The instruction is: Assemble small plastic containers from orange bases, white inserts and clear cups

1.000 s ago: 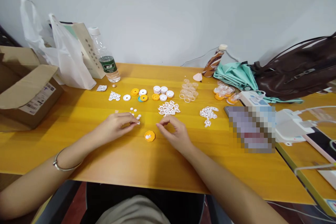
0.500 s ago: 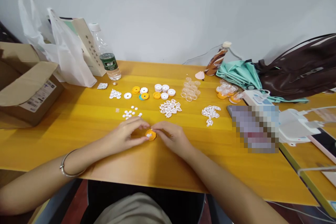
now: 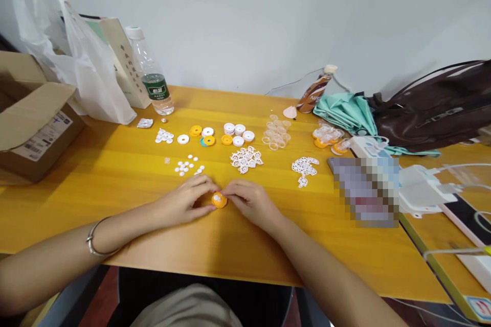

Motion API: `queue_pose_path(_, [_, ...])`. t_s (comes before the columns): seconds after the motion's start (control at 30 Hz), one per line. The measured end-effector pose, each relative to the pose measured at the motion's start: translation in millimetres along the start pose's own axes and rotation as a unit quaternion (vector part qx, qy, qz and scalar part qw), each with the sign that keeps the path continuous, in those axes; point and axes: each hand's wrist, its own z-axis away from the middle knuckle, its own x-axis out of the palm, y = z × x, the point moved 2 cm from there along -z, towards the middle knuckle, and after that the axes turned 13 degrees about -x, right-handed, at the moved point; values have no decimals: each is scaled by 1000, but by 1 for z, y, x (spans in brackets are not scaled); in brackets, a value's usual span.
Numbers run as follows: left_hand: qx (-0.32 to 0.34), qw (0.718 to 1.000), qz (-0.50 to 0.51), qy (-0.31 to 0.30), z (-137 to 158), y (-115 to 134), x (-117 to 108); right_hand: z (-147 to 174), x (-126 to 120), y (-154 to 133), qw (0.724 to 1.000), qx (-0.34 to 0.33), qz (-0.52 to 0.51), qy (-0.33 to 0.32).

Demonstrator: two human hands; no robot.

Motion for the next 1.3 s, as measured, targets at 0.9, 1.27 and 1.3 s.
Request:
queue_pose_path(0.9, [-9, 1000, 17, -12, -4, -2, -2, 2, -2, -8, 983, -118, 126, -66])
queue_pose_path(1.27, [-11, 999, 21, -27, -5, -3, -2, 1, -2, -8, 981, -124, 131, -64])
queue_pose_path(1.3, [-11, 999, 20, -28, -5, -3, -2, 1, -2, -8, 983, -120, 127, -63])
